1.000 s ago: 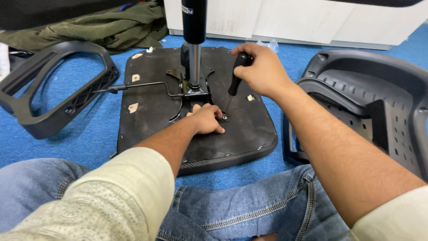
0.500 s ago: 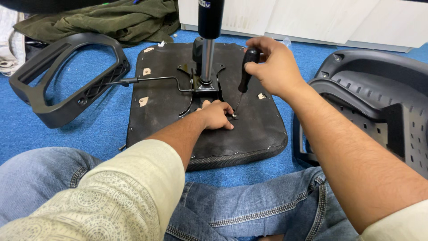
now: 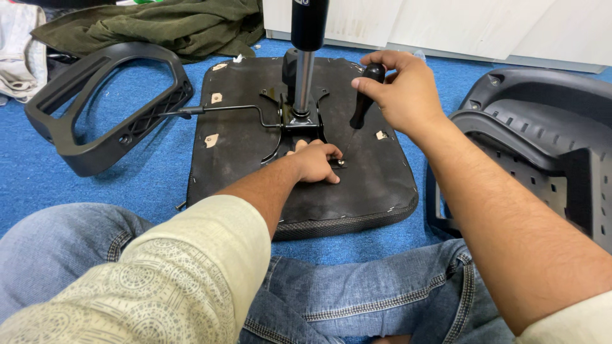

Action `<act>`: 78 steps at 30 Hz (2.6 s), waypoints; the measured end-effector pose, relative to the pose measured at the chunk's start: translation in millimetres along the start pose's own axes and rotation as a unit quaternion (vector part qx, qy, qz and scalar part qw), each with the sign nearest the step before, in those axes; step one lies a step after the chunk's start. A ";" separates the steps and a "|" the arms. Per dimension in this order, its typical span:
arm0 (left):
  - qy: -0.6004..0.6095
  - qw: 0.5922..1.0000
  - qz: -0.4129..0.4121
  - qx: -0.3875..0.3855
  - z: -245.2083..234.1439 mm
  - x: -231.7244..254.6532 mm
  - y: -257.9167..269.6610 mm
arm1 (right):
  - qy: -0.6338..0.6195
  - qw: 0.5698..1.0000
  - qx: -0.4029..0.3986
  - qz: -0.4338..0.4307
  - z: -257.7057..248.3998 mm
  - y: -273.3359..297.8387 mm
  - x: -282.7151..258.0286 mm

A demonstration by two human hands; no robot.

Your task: The person sits on the floor and uses a screwdriver to remove screws from the underside of an office chair seat. They detach the metal mounting plate and gas lift mechanism from the seat cushion, leaving the components separated.

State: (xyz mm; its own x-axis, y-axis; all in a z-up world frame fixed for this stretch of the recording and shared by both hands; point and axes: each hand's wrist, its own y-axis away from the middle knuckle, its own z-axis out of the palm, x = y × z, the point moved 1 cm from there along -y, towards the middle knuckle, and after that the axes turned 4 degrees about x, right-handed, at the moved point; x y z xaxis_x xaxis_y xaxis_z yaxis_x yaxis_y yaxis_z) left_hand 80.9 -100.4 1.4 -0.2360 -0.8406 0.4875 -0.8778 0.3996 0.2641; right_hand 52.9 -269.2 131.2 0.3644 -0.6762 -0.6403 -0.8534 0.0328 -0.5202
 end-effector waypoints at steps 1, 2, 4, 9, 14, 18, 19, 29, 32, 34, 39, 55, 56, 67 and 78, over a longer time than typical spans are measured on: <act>0.001 1.000 -0.001 0.001 0.4 -0.6 -0.9 | -0.026 1.000 -0.003 -0.005 -1.0 -1.2 0.7; 0.006 1.000 0.001 0.004 0.5 -1.3 -1.7 | -0.053 0.999 -0.007 -0.010 -1.7 -1.9 1.4; 0.017 1.000 0.004 0.009 1.3 -1.9 -2.4 | -0.066 0.997 -0.019 0.020 -2.5 -2.4 3.3; 0.013 1.000 -0.003 0.007 -0.6 -0.2 0.7 | -0.013 1.000 0.007 0.007 -2.8 0.6 3.2; 0.013 1.000 0.005 -0.008 -5.2 1.0 6.7 | 0.068 0.996 0.045 -0.039 -4.5 3.7 -0.1; 0.013 1.000 -0.002 -0.009 -1.8 0.6 3.8 | 0.022 1.000 0.003 0.015 -6.0 0.3 2.2; 0.014 1.000 -0.003 -0.008 -1.2 0.1 1.9 | -0.006 1.000 0.000 -0.013 -6.5 -0.8 2.4; 0.017 0.999 0.023 0.022 4.5 -7.7 -6.4 | -0.028 0.995 0.022 -0.090 1.0 4.7 4.5; 0.008 1.000 0.024 0.015 1.7 -7.0 -3.9 | 0.053 0.995 0.055 -0.063 2.2 7.0 1.2; 0.002 1.000 0.024 0.010 3.0 -4.6 -2.8 | 0.033 0.998 0.047 -0.035 3.3 7.2 2.0; 0.004 1.000 0.010 0.007 2.9 -2.1 -1.5 | -0.080 0.996 0.018 -0.046 4.9 4.7 9.3; -0.009 1.000 -0.003 -0.001 1.5 6.3 8.6 | -0.021 0.998 0.044 -0.029 5.1 14.6 1.7; -0.007 1.000 0.000 0.002 1.1 5.2 7.3 | -0.037 0.999 0.031 -0.014 3.6 13.6 3.4; 0.016 1.000 0.010 0.014 0.7 2.8 7.2 | -0.093 0.994 0.044 -0.032 -6.4 18.2 12.0; 0.034 0.999 -0.011 -0.010 -2.7 4.9 9.5 | -0.134 0.991 0.012 0.003 -17.0 14.4 3.4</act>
State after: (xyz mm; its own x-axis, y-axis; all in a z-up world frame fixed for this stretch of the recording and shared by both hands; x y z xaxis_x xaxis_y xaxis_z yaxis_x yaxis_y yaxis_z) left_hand 72.6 -99.8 8.6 -0.1886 -0.8228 0.5361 -0.8738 0.3898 0.2909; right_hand 35.5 -283.5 131.1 0.4479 -0.4569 -0.7685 -0.8481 0.0550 -0.5270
